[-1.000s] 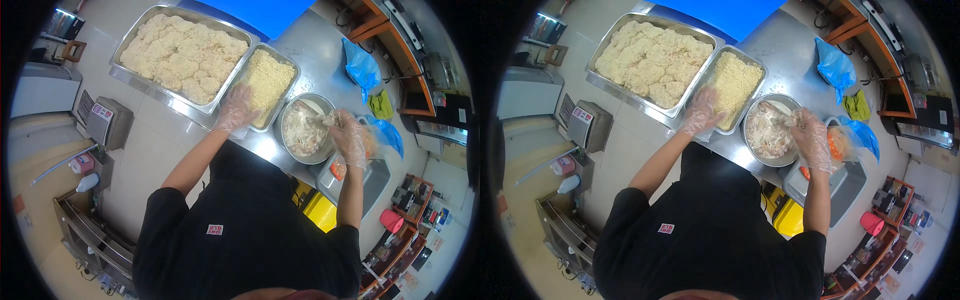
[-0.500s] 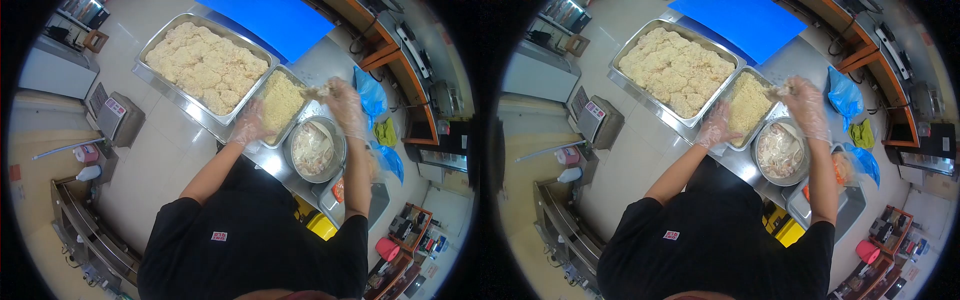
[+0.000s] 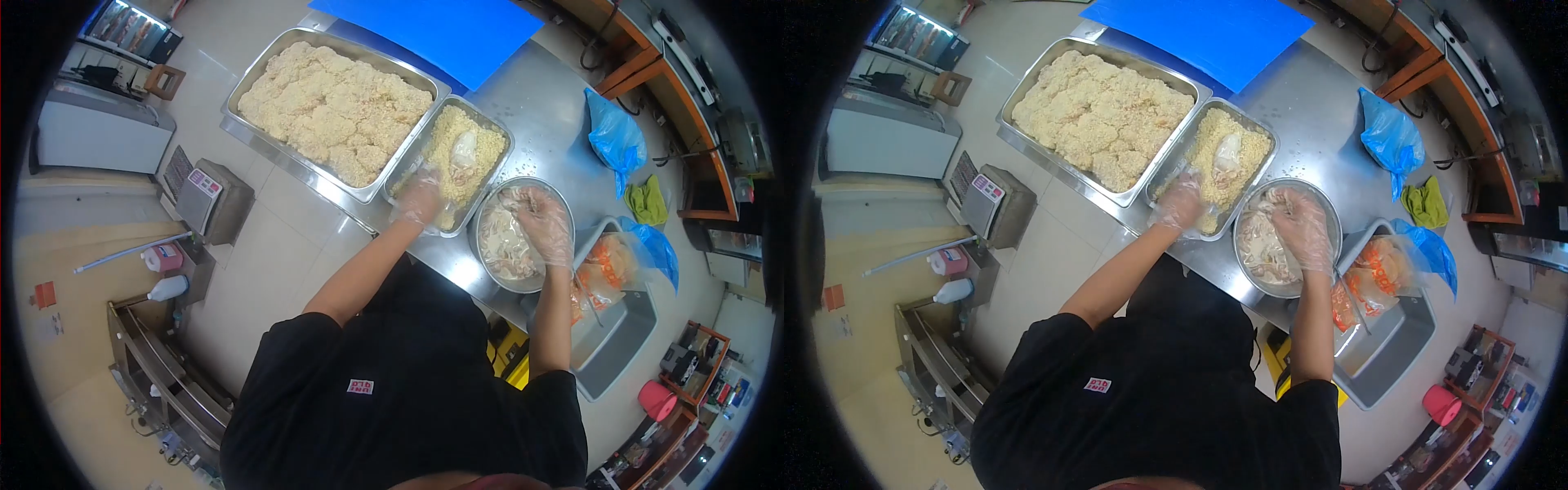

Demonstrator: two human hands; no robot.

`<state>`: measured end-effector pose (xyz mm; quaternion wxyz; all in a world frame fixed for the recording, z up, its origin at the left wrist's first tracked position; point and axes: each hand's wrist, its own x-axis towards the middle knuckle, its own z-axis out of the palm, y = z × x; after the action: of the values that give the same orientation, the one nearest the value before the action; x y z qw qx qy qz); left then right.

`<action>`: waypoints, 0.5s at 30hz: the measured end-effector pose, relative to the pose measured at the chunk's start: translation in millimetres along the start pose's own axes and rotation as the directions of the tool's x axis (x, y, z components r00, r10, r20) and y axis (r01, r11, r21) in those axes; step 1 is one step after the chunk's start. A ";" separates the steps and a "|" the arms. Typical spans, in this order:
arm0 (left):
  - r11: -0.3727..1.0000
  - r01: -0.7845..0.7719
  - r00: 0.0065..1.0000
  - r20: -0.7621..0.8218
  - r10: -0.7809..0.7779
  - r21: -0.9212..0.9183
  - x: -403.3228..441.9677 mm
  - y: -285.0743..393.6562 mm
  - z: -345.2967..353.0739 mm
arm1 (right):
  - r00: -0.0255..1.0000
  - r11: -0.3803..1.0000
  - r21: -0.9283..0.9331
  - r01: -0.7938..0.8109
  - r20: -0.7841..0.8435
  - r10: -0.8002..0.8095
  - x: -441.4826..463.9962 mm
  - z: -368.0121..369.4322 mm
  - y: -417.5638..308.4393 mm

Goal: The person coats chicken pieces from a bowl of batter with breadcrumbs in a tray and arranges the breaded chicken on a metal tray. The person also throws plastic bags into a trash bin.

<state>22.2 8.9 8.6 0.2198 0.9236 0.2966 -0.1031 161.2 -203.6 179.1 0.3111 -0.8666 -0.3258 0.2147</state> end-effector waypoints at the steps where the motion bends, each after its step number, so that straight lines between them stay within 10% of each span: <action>1: 0.999 -0.004 1.000 -0.014 0.004 -0.049 10.1 -11.2 19.5 | 0.999 0.998 0.052 -0.036 0.018 0.035 -3.6 -0.7 6.5; 4: 0.989 0.015 1.000 -0.012 -0.014 0.146 38.4 -23.8 39.8 | 0.997 0.989 0.131 -0.073 -0.007 0.074 -14.6 2.5 23.2; 10: 0.823 0.006 1.000 0.010 0.000 -0.569 27.3 31.9 -75.8 | 0.996 0.983 0.166 -0.078 -0.040 0.086 -14.1 14.0 45.6; 15: 0.998 -0.033 0.995 0.096 0.027 0.062 5.9 4.0 -37.6 | 0.994 0.976 0.203 -0.083 -0.049 0.095 -11.5 21.4 62.8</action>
<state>31.6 26.5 41.3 0.2058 0.9285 0.2687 -0.1531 168.0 -240.4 123.2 0.3962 -0.8505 -0.2540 0.2349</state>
